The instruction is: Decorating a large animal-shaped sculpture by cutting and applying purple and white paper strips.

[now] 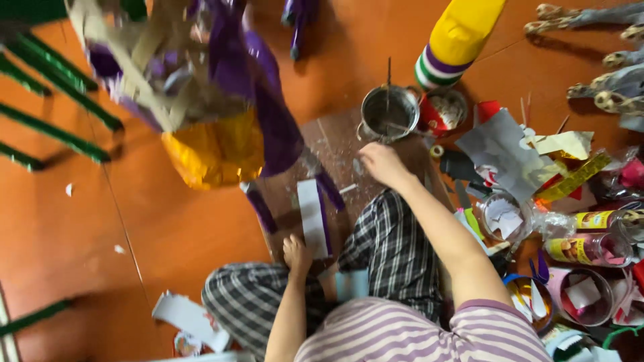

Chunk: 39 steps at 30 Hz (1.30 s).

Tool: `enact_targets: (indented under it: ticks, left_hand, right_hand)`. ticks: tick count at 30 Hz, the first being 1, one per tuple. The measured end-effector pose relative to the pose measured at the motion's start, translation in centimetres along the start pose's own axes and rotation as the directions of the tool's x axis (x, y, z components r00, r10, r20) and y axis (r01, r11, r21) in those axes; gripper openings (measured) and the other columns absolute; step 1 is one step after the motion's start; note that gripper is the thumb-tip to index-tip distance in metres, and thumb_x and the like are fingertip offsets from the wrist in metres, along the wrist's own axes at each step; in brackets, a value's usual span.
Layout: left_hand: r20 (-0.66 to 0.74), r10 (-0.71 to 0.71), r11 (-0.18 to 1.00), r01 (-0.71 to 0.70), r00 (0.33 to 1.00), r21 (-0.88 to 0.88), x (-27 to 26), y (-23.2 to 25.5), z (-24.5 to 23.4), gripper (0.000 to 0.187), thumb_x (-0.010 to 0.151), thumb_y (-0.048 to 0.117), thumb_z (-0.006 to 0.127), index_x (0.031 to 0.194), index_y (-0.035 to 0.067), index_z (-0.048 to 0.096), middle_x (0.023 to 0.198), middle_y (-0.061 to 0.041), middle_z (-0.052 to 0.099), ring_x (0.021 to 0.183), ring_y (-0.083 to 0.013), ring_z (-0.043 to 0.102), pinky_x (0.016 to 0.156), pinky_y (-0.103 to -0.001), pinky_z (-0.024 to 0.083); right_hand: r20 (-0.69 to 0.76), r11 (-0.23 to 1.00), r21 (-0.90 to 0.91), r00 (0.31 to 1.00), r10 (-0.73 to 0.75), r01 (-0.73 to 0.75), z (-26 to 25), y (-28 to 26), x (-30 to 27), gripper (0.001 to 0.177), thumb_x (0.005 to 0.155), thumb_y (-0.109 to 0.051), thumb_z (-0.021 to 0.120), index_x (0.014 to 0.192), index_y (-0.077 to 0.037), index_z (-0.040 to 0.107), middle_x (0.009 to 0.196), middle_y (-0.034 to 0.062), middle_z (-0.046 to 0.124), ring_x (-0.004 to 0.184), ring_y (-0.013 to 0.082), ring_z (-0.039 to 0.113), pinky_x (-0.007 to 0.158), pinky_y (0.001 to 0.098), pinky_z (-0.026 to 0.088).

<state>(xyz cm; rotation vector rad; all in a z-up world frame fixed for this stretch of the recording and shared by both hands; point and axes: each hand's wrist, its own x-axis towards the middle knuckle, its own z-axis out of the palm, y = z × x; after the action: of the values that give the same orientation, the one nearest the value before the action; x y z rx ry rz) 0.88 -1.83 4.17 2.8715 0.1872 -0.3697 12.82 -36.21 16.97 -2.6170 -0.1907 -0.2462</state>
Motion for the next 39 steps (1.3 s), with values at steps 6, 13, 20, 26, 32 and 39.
enact_targets:
  ticks: [6,13,20,26,32,39]
  left_hand:
    - [0.094,-0.033,0.996,0.025,0.995,0.083,0.3,0.1,2.1,0.066,0.066,0.057,0.079,0.108,0.016,0.048,0.105,-0.005,0.049,0.101,-0.0288,0.059,0.076,-0.042,0.058]
    - [0.13,-0.092,0.99,0.105,0.987,-0.093,2.1,-1.3,2.2,0.046,0.076,0.04,0.076,0.104,0.014,0.051,0.099,-0.008,0.056,0.096,-0.0325,0.065,0.075,-0.045,0.058]
    - [0.084,-0.135,0.939,0.155,0.987,-0.306,1.9,-1.8,1.4,0.03,0.082,0.028,0.068,0.105,0.012,0.056,0.094,-0.016,0.066,0.095,-0.041,0.068,0.08,-0.051,0.056]
    - [-0.054,-0.128,0.943,0.105,0.99,-0.315,2.1,-2.1,1.4,0.028,0.079,0.029,0.069,0.095,0.007,0.062,0.087,-0.021,0.065,0.088,-0.0436,0.067,0.076,-0.052,0.056]
    - [0.001,-0.142,0.904,0.13,0.99,-0.407,2.2,-2.2,1.2,0.03,0.082,0.034,0.066,0.087,0.005,0.065,0.079,-0.022,0.067,0.085,-0.0441,0.068,0.075,-0.052,0.055]
    - [0.076,-0.072,0.634,0.104,0.995,-0.766,1.1,-2.5,1.2,0.024,0.078,0.023,0.067,0.088,0.001,0.065,0.075,-0.022,0.064,0.075,-0.0316,0.063,0.067,-0.046,0.051]
  right_hand:
    - [-0.07,0.723,-0.526,0.87,0.487,-0.448,0.4,13.4,1.2,0.021,0.091,-0.018,0.051,0.106,-0.014,0.064,0.087,0.018,0.065,0.086,0.0416,0.065,0.067,0.0527,0.047]
    - [-0.058,0.741,-0.435,0.838,0.543,-0.511,-1.0,5.0,-2.1,0.028,0.092,-0.017,0.051,0.114,-0.013,0.067,0.097,0.0206,0.061,0.089,0.0396,0.066,0.068,0.0515,0.054]
    - [0.021,0.747,-0.047,0.747,0.665,-0.663,-1.5,-1.3,-4.1,0.02,0.092,-0.026,0.059,0.109,-0.017,0.062,0.094,0.0183,0.071,0.094,0.0412,0.07,0.078,0.0519,0.055]
    - [0.036,0.637,0.379,0.698,0.715,-0.672,2.2,0.6,-5.3,0.02,0.09,-0.022,0.063,0.108,-0.014,0.065,0.076,0.0122,0.066,0.085,0.0326,0.068,0.078,0.0425,0.053]
    - [0.077,0.576,0.45,0.673,0.736,-0.682,6.6,6.0,-4.7,0.027,0.092,-0.027,0.049,0.092,-0.016,0.074,0.072,0.0083,0.067,0.072,0.026,0.065,0.067,0.0368,0.052]
    - [0.145,0.207,0.769,0.48,0.865,-0.605,9.5,5.2,-3.2,0.032,0.094,-0.021,0.041,0.08,-0.009,0.067,0.05,0.0035,0.051,0.036,0.0105,0.045,0.029,0.0177,0.036]
